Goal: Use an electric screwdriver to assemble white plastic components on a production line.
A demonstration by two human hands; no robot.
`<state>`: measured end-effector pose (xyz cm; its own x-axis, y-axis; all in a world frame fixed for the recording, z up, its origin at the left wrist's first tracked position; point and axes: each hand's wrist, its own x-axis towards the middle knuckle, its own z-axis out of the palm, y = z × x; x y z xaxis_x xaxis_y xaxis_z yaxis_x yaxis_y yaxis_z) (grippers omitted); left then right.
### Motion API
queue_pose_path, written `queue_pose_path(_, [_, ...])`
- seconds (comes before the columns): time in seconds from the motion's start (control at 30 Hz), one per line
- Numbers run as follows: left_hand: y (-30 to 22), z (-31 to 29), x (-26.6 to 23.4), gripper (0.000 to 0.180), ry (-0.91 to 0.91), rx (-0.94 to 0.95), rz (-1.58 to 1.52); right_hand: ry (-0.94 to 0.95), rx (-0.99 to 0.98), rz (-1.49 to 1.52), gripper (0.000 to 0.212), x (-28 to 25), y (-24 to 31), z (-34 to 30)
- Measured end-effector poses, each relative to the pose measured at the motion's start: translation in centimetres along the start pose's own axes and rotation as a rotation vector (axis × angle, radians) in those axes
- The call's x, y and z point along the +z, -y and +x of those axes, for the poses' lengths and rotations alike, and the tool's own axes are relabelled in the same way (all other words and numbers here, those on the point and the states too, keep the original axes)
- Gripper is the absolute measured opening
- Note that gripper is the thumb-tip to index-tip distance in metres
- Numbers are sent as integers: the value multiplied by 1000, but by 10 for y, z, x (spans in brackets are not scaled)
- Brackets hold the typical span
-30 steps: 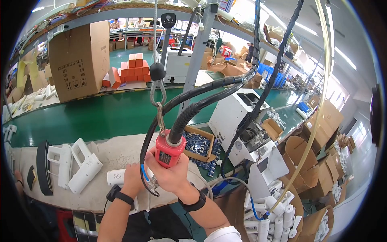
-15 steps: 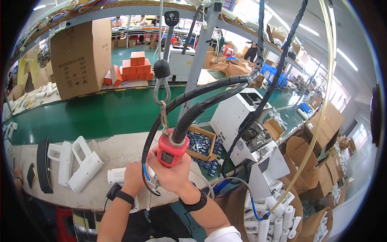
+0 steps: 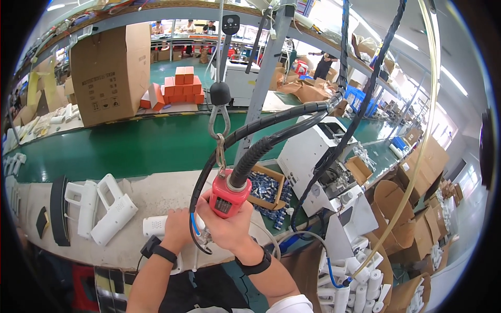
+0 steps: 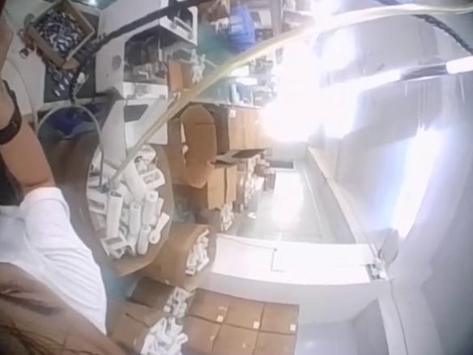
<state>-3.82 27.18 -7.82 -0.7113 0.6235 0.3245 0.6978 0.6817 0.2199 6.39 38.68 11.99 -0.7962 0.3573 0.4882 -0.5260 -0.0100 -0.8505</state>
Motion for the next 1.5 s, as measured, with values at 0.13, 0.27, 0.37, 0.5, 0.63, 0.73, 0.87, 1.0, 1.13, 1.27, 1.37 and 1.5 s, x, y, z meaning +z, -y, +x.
queue_pose_path(0.13, [6, -1, 13, 33, 36, -1, 3, -4, 8, 13, 8, -2, -1, 0])
queue_pose_path(0.27, [12, -1, 24, 35, 12, 21, 48, -10, 15, 14, 7, -1, -1, -1])
queue_pose_path(0.37, [13, -1, 24, 35, 5, 10, 32, -9, 20, 12, 6, -2, -2, -1])
queue_pose_path(0.5, [9, 0, 18, 32, 11, -4, 22, -4, 13, 7, 7, -3, -3, -1])
queue_pose_path(0.63, [2, 0, 6, 28, 8, -2, -21, 6, 4, 16, 7, -3, -3, -1])
queue_pose_path(0.73, [8, -1, 17, 26, -6, 26, -3, 9, -1, 27, 7, -2, -3, -1])
queue_pose_path(0.87, [8, 0, 15, 24, 7, 14, 18, 15, 2, 21, 6, -2, -1, -2])
queue_pose_path(1.0, [-19, 5, -34, 24, 107, -27, 25, 24, 17, 22, 7, -5, -4, -1])
queue_pose_path(1.13, [-26, 4, -50, 23, 201, -74, 84, 42, 24, 31, 7, -4, -1, -3])
queue_pose_path(1.27, [-28, 5, -52, 23, 194, -89, 80, 29, 20, 30, 6, -3, 0, -2])
queue_pose_path(1.37, [-22, 3, -41, 22, 174, -81, 81, 25, 26, 42, 6, -2, 0, -3])
queue_pose_path(1.5, [-24, 5, -38, 20, 50, -6, 27, 12, 33, 43, 7, -5, -1, -3])
